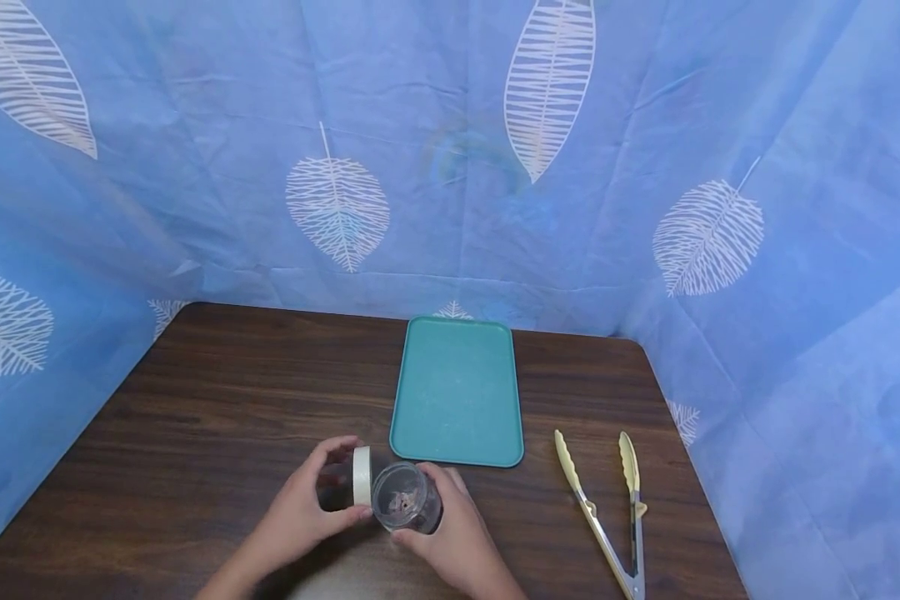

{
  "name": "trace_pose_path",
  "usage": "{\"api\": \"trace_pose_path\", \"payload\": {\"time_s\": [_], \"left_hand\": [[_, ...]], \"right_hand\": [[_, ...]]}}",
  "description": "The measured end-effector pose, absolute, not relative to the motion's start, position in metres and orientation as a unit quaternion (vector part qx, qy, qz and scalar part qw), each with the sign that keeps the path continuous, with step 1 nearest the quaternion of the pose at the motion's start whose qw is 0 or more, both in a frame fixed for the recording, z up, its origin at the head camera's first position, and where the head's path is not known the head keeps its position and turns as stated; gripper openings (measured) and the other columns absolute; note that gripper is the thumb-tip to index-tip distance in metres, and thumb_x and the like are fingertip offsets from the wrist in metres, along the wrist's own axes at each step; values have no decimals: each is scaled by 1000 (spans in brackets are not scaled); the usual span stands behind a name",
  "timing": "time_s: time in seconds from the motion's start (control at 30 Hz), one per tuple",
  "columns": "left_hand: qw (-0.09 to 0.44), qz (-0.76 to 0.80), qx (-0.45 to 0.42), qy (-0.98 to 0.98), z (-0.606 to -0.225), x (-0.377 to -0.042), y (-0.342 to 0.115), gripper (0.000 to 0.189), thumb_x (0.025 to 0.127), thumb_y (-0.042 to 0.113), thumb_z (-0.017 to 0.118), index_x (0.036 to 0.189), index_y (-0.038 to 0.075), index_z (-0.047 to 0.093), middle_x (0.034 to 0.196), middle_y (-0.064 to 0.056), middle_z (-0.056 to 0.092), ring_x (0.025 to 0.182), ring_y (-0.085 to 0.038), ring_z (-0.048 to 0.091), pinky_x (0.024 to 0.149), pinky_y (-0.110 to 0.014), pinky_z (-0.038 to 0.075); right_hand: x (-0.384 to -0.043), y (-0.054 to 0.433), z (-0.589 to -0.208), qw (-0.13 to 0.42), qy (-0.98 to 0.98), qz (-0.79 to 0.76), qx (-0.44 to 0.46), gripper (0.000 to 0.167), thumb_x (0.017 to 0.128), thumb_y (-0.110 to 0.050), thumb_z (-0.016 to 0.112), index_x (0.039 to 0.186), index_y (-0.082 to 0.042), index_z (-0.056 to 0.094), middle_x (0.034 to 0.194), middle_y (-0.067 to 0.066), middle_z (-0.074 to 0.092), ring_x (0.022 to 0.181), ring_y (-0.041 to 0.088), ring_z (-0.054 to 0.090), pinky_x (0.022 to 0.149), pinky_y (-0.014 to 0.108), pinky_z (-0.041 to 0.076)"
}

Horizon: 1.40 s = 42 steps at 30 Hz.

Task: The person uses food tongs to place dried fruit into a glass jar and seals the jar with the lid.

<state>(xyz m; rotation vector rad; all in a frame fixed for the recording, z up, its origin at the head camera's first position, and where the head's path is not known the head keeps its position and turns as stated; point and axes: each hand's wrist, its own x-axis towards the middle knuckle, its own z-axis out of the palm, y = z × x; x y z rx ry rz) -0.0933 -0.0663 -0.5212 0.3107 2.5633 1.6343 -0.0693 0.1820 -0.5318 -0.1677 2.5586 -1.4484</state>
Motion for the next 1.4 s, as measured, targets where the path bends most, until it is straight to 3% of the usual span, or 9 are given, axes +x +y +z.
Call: {"api": "trace_pose_path", "payload": {"time_s": [0.23, 0.47, 0.67, 0.9, 1.13, 1.4], "left_hand": [[111, 601, 136, 780, -514, -95, -69, 83, 82, 26, 98, 154, 18, 57, 152, -8, 60, 130, -30, 65, 93, -27, 62], [80, 595, 217, 770, -508, -98, -68, 75, 88, 29, 93, 153, 14, 60, 148, -11, 64, 121, -11, 63, 87, -28, 63], [72, 568, 231, 787, -498, -96, -65, 77, 84, 35, 96, 151, 22, 62, 149, -2, 64, 118, -10, 63, 86, -30, 63], [88, 556, 234, 793, -496, -92, -65, 80, 82, 40, 96, 152, 25, 60, 155, -4, 55, 126, -18, 62, 90, -30, 63], [95, 546, 229, 801, -499, -89, -67, 82, 80, 43, 95, 153, 33, 59, 147, -1, 61, 123, -17, 64, 94, -27, 63], [95, 510, 272, 810, -499, -89, -74, 83, 82, 43, 94, 155, 28, 58, 152, 1, 61, 125, -20, 65, 90, -30, 64]], "right_hand": [[-64, 179, -530, 89, 835, -540, -55, 89, 83, -32, 97, 158, -17, 52, 137, 11, 50, 131, 27, 52, 105, 35, 57], [-57, 174, -523, 40, 838, -542, -53, 90, 78, -30, 100, 155, -29, 53, 145, -1, 51, 134, 21, 51, 110, 35, 54], [-52, 172, -516, -49, 869, -485, -89, 89, 71, -18, 104, 144, -39, 57, 142, -12, 54, 127, 13, 58, 105, 34, 55], [-48, 173, -514, -114, 882, -431, -154, 95, 68, -14, 104, 148, -34, 58, 143, -4, 56, 129, 11, 56, 102, 38, 58], [-49, 172, -514, -150, 884, -399, -192, 101, 64, -13, 106, 151, -30, 58, 144, 0, 56, 131, 17, 58, 101, 38, 60], [-47, 175, -516, -120, 878, -416, -204, 95, 72, -19, 104, 154, -27, 57, 145, 0, 54, 131, 13, 56, 100, 37, 58]]}}
